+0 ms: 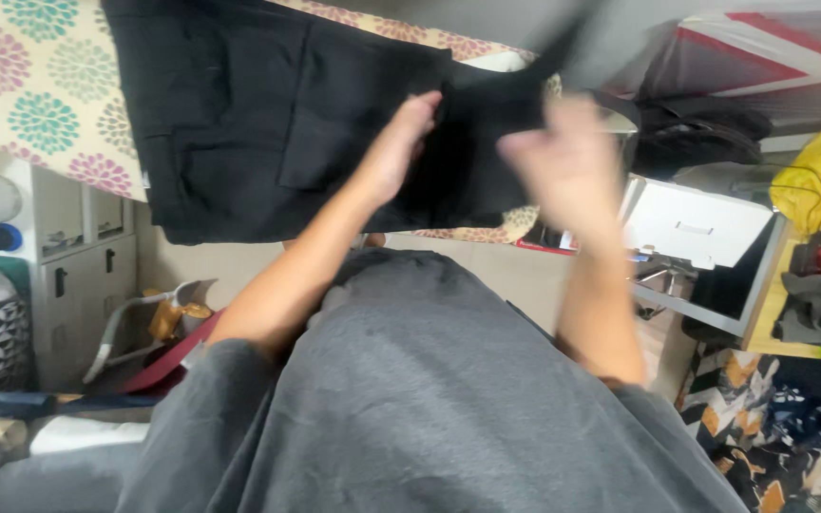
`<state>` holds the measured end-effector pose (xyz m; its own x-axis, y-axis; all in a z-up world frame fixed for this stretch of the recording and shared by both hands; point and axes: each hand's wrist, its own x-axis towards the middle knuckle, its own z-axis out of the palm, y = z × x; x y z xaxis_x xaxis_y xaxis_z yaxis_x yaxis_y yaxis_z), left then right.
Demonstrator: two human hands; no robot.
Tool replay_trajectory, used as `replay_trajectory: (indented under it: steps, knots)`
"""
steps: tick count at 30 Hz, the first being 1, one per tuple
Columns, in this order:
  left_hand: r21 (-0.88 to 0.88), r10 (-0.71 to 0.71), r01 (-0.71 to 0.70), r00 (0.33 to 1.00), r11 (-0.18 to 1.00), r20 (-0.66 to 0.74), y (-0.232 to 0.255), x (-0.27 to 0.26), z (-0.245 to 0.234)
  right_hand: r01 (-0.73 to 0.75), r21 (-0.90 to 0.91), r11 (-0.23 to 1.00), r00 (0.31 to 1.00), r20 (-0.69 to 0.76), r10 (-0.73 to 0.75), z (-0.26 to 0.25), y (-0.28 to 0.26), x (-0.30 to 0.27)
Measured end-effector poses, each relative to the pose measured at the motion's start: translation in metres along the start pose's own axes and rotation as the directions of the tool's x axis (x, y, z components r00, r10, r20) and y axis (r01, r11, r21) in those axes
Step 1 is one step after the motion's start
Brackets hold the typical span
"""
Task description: The person irons a pair of black trousers on an ironing board, then hangs them on a hanger. Next, they iron a light-colored shirt, smoothing it out and pressing the fabric with the iron.
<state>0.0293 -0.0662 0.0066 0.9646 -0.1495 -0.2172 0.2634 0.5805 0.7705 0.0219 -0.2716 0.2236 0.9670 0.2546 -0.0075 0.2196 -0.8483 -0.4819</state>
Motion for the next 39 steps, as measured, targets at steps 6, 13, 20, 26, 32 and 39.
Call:
replay_trajectory:
  steps: [6, 13, 20, 26, 32, 39]
  knots:
    - [-0.537, -0.413, 0.365, 0.91, 0.76, 0.033, 0.065, -0.012, -0.024, 0.391, 0.632, 0.669, 0.897, -0.425, -0.123, 0.046, -0.009, -0.021]
    - [-0.615, -0.483, 0.34, 0.872, 0.712, -0.076, 0.083, -0.028, -0.034, -0.155, 0.374, 0.914, 0.624, -0.68, 0.384, 0.124, 0.142, -0.058]
    - [-0.407, -0.496, 0.523, 0.85, 0.749, 0.179, 0.069, -0.034, -0.055, 0.02, 0.78, 0.625, 0.757, -0.42, 0.501, 0.19, 0.234, -0.017]
    - [-0.339, -0.634, 0.698, 0.716, 0.631, 0.294, 0.005, -0.004, -0.023, 0.097, 0.805, 0.585, 0.776, -0.43, 0.462, 0.096, 0.245, 0.039]
    - [-0.411, -0.576, 0.722, 0.692, 0.556, 0.436, -0.125, 0.075, 0.158, 0.165, 0.634, 0.755, 0.847, -0.484, 0.22, -0.056, 0.213, 0.085]
    - [0.449, -0.003, -0.36, 0.777, 0.818, 0.63, -0.136, 0.077, 0.206, 0.332, 0.123, 0.935, 0.834, -0.501, -0.23, -0.113, 0.213, 0.102]
